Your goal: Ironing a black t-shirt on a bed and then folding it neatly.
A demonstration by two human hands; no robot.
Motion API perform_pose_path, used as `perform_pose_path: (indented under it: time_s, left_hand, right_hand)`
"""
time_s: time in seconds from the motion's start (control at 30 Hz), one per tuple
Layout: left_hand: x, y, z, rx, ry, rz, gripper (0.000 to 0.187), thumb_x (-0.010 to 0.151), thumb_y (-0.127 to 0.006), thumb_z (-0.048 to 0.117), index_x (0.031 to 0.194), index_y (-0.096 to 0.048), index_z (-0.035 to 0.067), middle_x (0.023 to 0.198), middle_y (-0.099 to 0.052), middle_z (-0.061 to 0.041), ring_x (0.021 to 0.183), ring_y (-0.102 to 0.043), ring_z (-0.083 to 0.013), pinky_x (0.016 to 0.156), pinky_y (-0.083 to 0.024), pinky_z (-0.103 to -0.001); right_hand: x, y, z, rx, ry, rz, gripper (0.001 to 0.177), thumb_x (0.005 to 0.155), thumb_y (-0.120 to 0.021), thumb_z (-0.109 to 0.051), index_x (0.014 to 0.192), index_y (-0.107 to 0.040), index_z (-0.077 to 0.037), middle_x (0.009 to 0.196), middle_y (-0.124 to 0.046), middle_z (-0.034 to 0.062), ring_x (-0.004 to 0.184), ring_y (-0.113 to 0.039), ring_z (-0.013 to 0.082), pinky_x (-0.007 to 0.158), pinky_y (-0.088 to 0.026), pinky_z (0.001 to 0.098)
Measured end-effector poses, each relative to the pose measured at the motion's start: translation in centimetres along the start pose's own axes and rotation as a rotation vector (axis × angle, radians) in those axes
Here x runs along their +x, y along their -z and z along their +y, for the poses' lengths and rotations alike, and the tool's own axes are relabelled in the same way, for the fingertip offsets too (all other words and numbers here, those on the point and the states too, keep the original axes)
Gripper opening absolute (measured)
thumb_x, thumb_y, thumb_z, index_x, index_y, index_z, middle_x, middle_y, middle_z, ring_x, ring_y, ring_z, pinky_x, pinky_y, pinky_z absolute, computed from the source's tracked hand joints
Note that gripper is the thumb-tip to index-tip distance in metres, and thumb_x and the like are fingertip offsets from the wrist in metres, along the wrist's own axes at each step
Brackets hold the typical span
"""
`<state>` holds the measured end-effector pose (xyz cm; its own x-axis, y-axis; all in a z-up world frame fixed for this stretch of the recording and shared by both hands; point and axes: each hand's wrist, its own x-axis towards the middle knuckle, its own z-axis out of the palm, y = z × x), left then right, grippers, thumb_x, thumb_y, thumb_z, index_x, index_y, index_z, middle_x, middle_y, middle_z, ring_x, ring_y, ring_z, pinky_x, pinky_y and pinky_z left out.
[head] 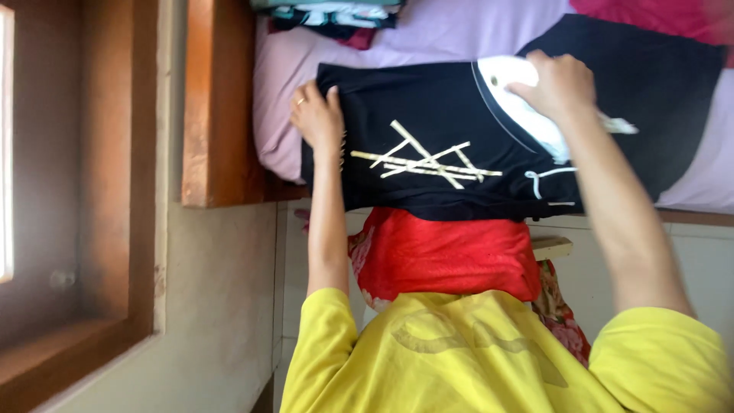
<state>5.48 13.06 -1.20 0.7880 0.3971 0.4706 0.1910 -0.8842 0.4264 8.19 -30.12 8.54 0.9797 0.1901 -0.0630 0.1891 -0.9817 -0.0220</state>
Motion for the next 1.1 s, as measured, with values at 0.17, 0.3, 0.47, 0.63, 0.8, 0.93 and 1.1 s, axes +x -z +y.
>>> perform_pose_path:
  time_s: [0.17, 0.3, 0.47, 0.63, 0.8, 0.93, 1.1]
  left_hand:
    - [0.6, 0.3, 0.0, -0.098, 0.003, -0.064, 0.036, 0.094, -0.075, 0.033, 0.113, -0.062, 0.005, 0.107, -0.063, -0.018, 0.101, -0.061, -0.0404, 0.084, -0.050, -0.053]
    - [-0.6, -0.5, -0.4, -0.036, -0.079, 0.026, 0.025, 0.093, -0.072, 0.021, 0.109, -0.063, 0.004, 0.101, -0.065, -0.018, 0.096, -0.063, -0.0420, 0.078, -0.048, -0.054]
    - [-0.5, -0.8, -2.6, -0.242, -0.151, 0.056, 0.020, 0.100, -0.069, 0.010, 0.117, -0.061, 0.001, 0.106, -0.068, -0.021, 0.098, -0.066, -0.0412, 0.085, -0.052, -0.050]
    - [2.2, 1.3, -3.8, -0.417, -0.053, -0.002, 0.014, 0.099, -0.074, 0.006, 0.110, -0.067, 0.001, 0.091, -0.073, -0.017, 0.080, -0.071, -0.0284, 0.074, -0.056, -0.040]
    - [5.8, 4.0, -7.2, -0.307, -0.065, 0.010, 0.013, 0.099, -0.079, 0.007, 0.107, -0.070, 0.002, 0.090, -0.075, -0.013, 0.077, -0.072, -0.0250, 0.071, -0.057, -0.037]
    - [6.0, 2.6, -8.9, 0.086, -0.177, -0.155, 0.019, 0.097, -0.079, 0.015, 0.112, -0.071, 0.006, 0.106, -0.073, -0.016, 0.096, -0.069, -0.0347, 0.081, -0.055, -0.048]
    - [0.5, -0.6, 10.8, 0.245, -0.470, -0.121, 0.051, 0.088, -0.076, 0.040, 0.117, -0.066, -0.001, 0.117, -0.064, -0.020, 0.106, -0.062, -0.0389, 0.084, -0.047, -0.053]
  right_hand:
    - [-7.1, 1.4, 7.0, 0.044, 0.068, -0.059, 0.066, 0.079, -0.075, -0.068, 0.124, -0.075, -0.019, 0.093, -0.076, 0.0200, 0.086, -0.074, 0.0399, 0.079, -0.059, 0.0520]
    - [-9.9, -2.9, 18.8, -0.079, -0.248, 0.012, 0.071, 0.086, -0.080, -0.070, 0.120, -0.073, -0.008, 0.096, -0.075, 0.0248, 0.090, -0.073, 0.0425, 0.081, -0.058, 0.0525]
    - [-12.2, -6.1, 33.4, -0.131, -0.522, 0.253, 0.067, 0.089, -0.083, -0.060, 0.114, -0.075, 0.001, 0.100, -0.074, 0.0268, 0.090, -0.071, 0.0451, 0.079, -0.055, 0.0546]
    - [-14.7, -7.1, 40.1, -0.222, -0.632, 0.333, 0.062, 0.085, -0.084, -0.056, 0.106, -0.076, 0.002, 0.092, -0.073, 0.0278, 0.085, -0.070, 0.0460, 0.076, -0.055, 0.0539]
    - [-15.8, -6.2, 41.4, -0.166, -0.445, 0.370, 0.052, 0.087, -0.080, -0.051, 0.105, -0.078, -0.002, 0.089, -0.074, 0.0228, 0.085, -0.070, 0.0399, 0.081, -0.056, 0.0482]
    - [-13.8, -4.0, 38.2, 0.148, -0.246, 0.349, 0.043, 0.095, -0.079, -0.045, 0.112, -0.074, -0.006, 0.096, -0.075, 0.0178, 0.091, -0.073, 0.0305, 0.091, -0.058, 0.0410]
    - [-5.0, -0.8, 25.3, 0.283, -0.003, 0.195, 0.051, 0.086, -0.088, -0.050, 0.115, -0.078, -0.009, 0.092, -0.075, 0.0173, 0.085, -0.073, 0.0316, 0.084, -0.058, 0.0436]
